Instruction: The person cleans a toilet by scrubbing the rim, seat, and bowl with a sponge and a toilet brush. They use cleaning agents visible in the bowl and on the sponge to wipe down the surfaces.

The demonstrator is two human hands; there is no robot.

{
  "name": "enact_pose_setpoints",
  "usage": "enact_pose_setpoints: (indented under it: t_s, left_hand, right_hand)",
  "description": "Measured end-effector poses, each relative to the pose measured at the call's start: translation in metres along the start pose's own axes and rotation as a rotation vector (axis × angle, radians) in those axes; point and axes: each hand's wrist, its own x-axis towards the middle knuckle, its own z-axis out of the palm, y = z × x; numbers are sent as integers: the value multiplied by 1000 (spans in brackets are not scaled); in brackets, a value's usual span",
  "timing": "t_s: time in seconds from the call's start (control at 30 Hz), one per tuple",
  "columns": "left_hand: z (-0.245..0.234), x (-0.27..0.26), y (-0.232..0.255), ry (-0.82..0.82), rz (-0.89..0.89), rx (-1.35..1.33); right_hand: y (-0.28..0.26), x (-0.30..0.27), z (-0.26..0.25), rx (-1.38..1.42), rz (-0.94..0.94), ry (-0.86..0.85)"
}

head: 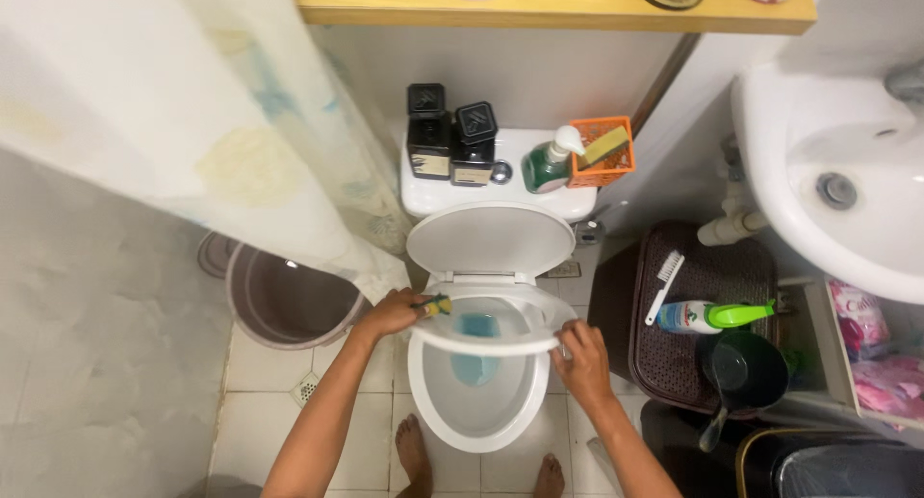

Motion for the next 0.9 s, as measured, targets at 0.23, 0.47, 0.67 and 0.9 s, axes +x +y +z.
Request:
enact_pose_setpoints:
  t_s: [0.23, 0.47, 0.67, 0.9]
  left_hand:
    - [-34, -66, 51, 236, 289, -278]
    - [-37, -64, 88, 573, 334, -251]
    - [-41, -64, 97, 694, 451, -492]
    - [-59, -50, 91, 810, 488, -676]
  right_hand:
    - [3, 65, -9, -20, 86, -92]
    - [-9, 130, -24, -43, 38, -89]
    - [-15, 164, -26, -95, 70, -182]
    - [-11, 190, -26, -222, 103, -328]
